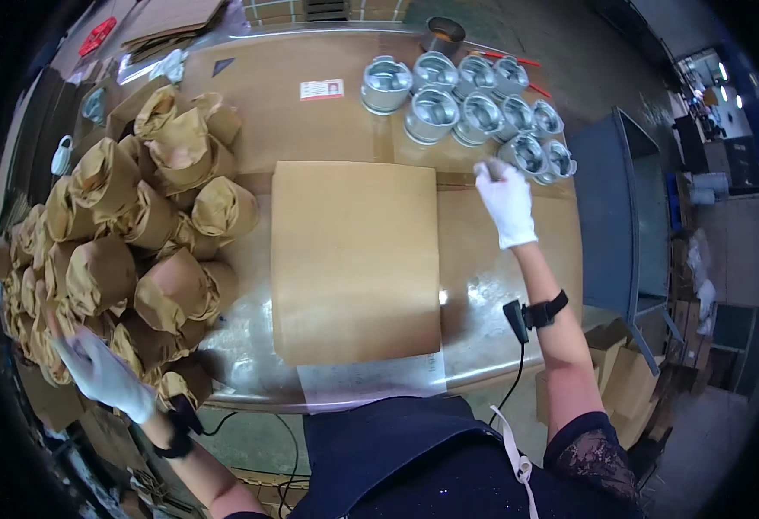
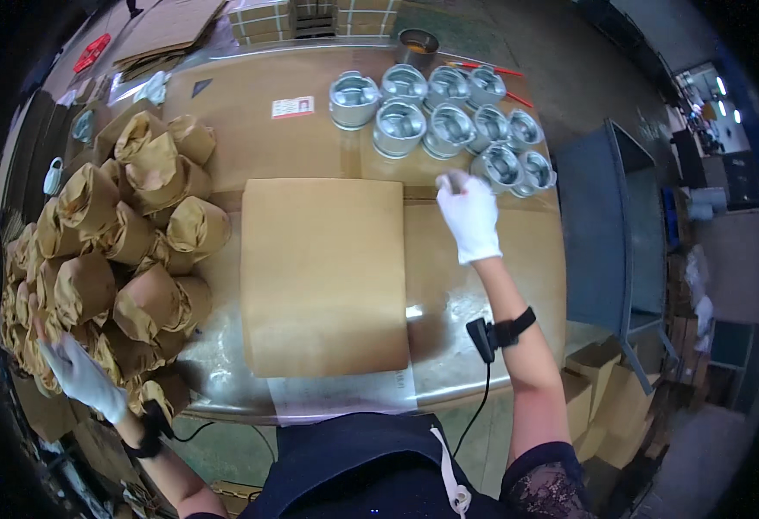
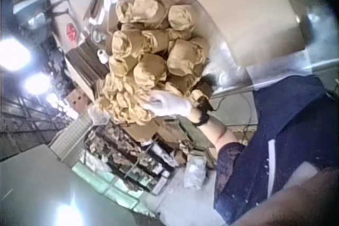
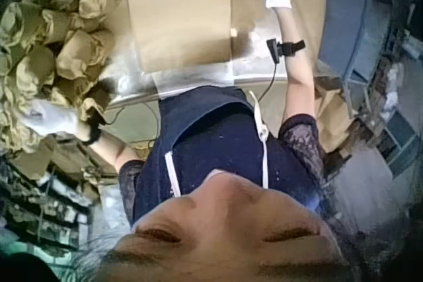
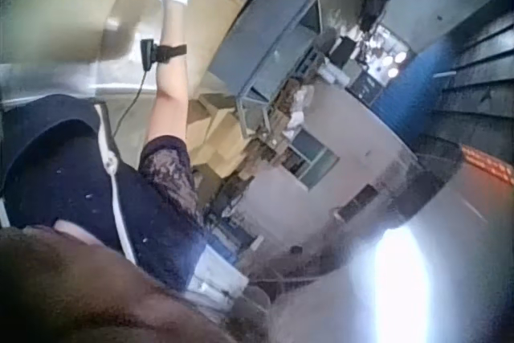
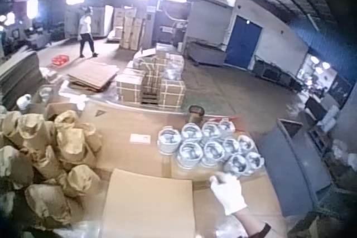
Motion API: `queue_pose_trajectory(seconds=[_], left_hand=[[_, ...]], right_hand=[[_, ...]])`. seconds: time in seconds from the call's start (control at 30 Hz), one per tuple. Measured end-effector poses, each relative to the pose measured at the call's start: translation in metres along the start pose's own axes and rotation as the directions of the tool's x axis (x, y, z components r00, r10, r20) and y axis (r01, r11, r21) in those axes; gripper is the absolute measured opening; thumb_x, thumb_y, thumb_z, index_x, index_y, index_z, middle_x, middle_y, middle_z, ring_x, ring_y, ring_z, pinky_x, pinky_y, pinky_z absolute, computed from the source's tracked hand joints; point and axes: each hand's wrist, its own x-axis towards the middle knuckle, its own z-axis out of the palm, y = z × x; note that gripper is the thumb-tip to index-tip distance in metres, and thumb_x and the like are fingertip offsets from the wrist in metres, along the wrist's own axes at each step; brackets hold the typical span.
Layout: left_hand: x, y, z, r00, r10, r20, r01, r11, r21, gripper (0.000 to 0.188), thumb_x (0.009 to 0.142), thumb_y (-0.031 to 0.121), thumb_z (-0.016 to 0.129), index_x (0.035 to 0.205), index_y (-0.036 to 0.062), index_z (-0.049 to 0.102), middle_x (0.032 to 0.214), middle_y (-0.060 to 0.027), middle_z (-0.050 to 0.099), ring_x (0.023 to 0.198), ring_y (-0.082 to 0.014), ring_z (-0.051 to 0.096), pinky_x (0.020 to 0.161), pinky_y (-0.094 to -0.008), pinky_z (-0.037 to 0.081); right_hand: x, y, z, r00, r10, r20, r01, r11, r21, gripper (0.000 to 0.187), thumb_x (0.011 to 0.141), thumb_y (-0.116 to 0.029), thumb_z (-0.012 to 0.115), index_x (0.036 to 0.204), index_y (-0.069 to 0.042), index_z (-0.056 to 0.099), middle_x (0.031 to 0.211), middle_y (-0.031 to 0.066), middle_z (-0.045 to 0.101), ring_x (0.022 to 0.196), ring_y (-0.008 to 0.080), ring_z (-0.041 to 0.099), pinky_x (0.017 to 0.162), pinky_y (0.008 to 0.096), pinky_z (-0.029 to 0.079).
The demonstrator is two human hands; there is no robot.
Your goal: The person wraps small metal cans in brown paper. They pick up a can, place it on a sheet of paper, fold the paper around the can, and set the wrapped package aside. This process is repeated for multiple cans.
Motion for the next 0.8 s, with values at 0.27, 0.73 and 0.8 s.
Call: queue_pose_trajectory(seconds=[0.27,0.73,0.8], left_hand=[[-0.242,0.103,0.071,0.015,0.711,0.703,-0.543,0.596,-0.591,0.055,0.084,0.030,0.074,0.138,0.0212,0.064,0.147,-0.0142,0.056,0.138,-0.0342,0.051,0.114,-0.0551,0.040],[-0.250,0.073,0.095,0.162,0.804,0.572,-0.401,0.583,-0.707,0.033,0.081,0.022,0.074,0.112,0.0132,0.072,0.135,-0.0095,0.064,0.130,-0.0299,0.059,0.108,-0.0466,0.049],[-0.249,0.069,0.094,0.149,0.816,0.559,-0.417,0.564,-0.712,0.034,0.080,0.021,0.075,0.112,0.0121,0.072,0.132,-0.0106,0.064,0.128,-0.0301,0.060,0.106,-0.0456,0.051]], right_hand=[[0.068,0.066,-0.009,0.985,-0.029,0.168,0.149,0.620,-0.771,0.053,0.085,-0.059,0.069,0.090,-0.008,0.080,0.082,0.0184,0.076,0.083,0.0352,0.076,0.074,0.0477,0.058],[-0.049,-0.042,-0.020,0.592,0.092,0.800,-0.583,0.734,0.348,0.041,0.089,-0.040,0.079,0.109,-0.005,0.079,0.097,0.0002,0.075,0.087,0.0081,0.067,0.076,0.0263,0.054],[-0.084,-0.071,-0.003,0.448,-0.001,0.894,-0.713,0.603,0.358,0.043,0.093,-0.039,0.076,0.117,-0.003,0.077,0.107,0.0015,0.075,0.094,0.0096,0.068,0.083,0.0266,0.053]])
